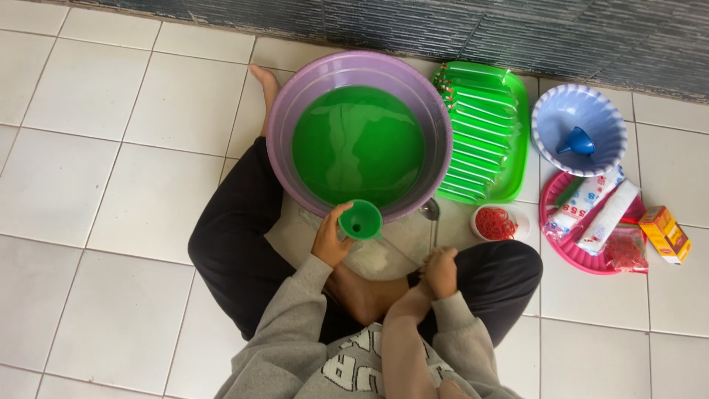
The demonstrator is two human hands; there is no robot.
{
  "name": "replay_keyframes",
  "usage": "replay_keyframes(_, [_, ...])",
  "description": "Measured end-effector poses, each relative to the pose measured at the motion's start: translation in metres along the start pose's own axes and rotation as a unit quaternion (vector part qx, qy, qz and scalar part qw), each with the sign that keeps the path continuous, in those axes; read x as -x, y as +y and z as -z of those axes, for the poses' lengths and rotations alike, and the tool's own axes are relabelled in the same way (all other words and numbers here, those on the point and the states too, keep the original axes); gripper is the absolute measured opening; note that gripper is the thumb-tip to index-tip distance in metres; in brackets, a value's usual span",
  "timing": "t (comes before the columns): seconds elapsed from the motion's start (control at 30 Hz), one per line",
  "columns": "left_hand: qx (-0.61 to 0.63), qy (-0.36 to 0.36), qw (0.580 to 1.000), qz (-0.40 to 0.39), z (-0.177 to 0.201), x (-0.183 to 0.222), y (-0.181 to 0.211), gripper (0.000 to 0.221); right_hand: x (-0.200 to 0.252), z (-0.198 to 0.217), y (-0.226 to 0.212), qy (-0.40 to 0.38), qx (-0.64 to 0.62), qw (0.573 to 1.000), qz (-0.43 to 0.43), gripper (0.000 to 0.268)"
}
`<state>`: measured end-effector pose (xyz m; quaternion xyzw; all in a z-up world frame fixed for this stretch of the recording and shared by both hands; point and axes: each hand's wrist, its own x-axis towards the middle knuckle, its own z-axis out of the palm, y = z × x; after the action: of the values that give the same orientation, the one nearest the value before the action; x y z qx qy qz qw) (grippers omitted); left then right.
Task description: The person fills small plastic bags with a green liquid from a large basin using a funnel and a ladle, then secures each bag with a rubber band.
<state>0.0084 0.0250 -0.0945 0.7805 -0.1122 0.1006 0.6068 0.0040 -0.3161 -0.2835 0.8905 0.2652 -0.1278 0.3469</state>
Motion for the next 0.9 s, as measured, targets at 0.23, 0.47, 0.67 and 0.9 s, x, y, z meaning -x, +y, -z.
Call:
replay_keyframes(0.23, [0.002,0.053,0.999,-0.001,-0.013,0.008,-0.026,0.066,0.049,0.133,0.082,0.315,-0.686,0.533,-0.383,0.012])
replay_keyframes(0.47, [0.029,0.060,0.998,0.013,-0.011,0.006,-0.008,0.067,0.013,0.207,0.144,0.288,-0.555,0.739,-0.250,0.044])
replay_keyframes(0.67, [0.032,0.074,0.997,0.021,-0.010,0.007,-0.003,0.066,-0.085,0.207,0.141,0.204,-0.339,0.900,-0.183,0.027])
replay_keyframes(0.9, [0.055,0.089,0.994,0.010,-0.012,0.004,0.005,0.063,-0.209,0.194,0.149,0.187,-0.300,0.914,-0.199,0.044])
